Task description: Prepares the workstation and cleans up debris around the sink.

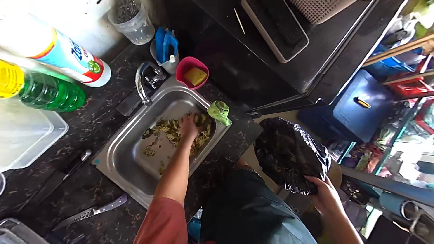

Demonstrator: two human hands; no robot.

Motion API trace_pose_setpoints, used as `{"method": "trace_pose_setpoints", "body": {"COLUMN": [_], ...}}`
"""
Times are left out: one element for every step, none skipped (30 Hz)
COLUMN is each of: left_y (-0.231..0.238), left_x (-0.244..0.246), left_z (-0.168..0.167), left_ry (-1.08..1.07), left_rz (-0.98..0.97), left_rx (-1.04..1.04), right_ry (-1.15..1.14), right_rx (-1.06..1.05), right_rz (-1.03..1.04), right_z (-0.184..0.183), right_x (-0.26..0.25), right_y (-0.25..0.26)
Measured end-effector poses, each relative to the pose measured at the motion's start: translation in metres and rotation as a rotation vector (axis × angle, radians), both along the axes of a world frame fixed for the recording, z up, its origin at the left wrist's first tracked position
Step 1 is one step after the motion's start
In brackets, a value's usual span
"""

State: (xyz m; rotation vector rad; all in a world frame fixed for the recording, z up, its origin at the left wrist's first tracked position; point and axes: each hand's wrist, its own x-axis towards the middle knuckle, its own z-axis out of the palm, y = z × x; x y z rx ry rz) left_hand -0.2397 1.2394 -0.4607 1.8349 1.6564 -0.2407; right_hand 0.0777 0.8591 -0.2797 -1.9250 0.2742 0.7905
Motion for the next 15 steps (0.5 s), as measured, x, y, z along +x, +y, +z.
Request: {"method": "trace_pose_setpoints", "body": {"left_y": [0.001,0.002,0.005,0.008,0.009,0.009,0.007,0.004,0.001,-0.001,-0.002,0.000,0.005,0.011,0.019], "left_x": [0.001,0.000,-0.002,-0.005,-0.007,-0.011,-0.013,-0.012,-0.009,-0.005,0.000,0.007,0.016,0.025,0.034], "left_z": [0.002,0.004,0.008,0.015,0.024,0.034,0.045,0.057,0.067,0.075,0.079,0.082,0.085,0.086,0.085], "left_ry": [0.000,-0.008,-0.021,-0.036,-0.054,-0.066,-0.065,-0.070,-0.102,-0.158,-0.222,-0.277,-0.292,-0.287,-0.289], "left_rz": [0.011,0.022,0.030,0.036,0.040,0.042,0.047,0.054,0.051,0.021,-0.039,-0.120,-0.215,-0.303,-0.370], "left_rx": [-0.010,-0.026,-0.049,-0.066,-0.066,-0.045,0.014,0.104,0.210,0.305,0.374,0.397,0.392,0.370,0.354], "right_ry": [0.003,0.010,0.017,0.020,0.019,0.015,0.012,0.008,0.003,0.004,0.007,0.011,0.012,0.007,-0.001], "right_rx": [0.001,0.011,0.028,0.042,0.049,0.052,0.054,0.056,0.057,0.057,0.060,0.060,0.061,0.064,0.066], "right_rz": [-0.004,-0.011,-0.017,-0.022,-0.030,-0.037,-0.039,-0.042,-0.049,-0.050,-0.051,-0.048,-0.046,-0.039,-0.030], "right_z": [0.001,0.003,0.005,0.007,0.009,0.011,0.012,0.012,0.010,0.007,0.005,0.003,0.002,0.002,0.003], "right_x": [0.000,0.001,0.002,0.004,0.005,0.005,0.006,0.006,0.006,0.007,0.006,0.006,0.004,0.003,0.002], "right_y": [0.001,0.002,0.003,0.004,0.003,0.000,-0.003,-0.005,-0.007,-0.009,-0.011,-0.011,-0.011,-0.010,-0.009]}}
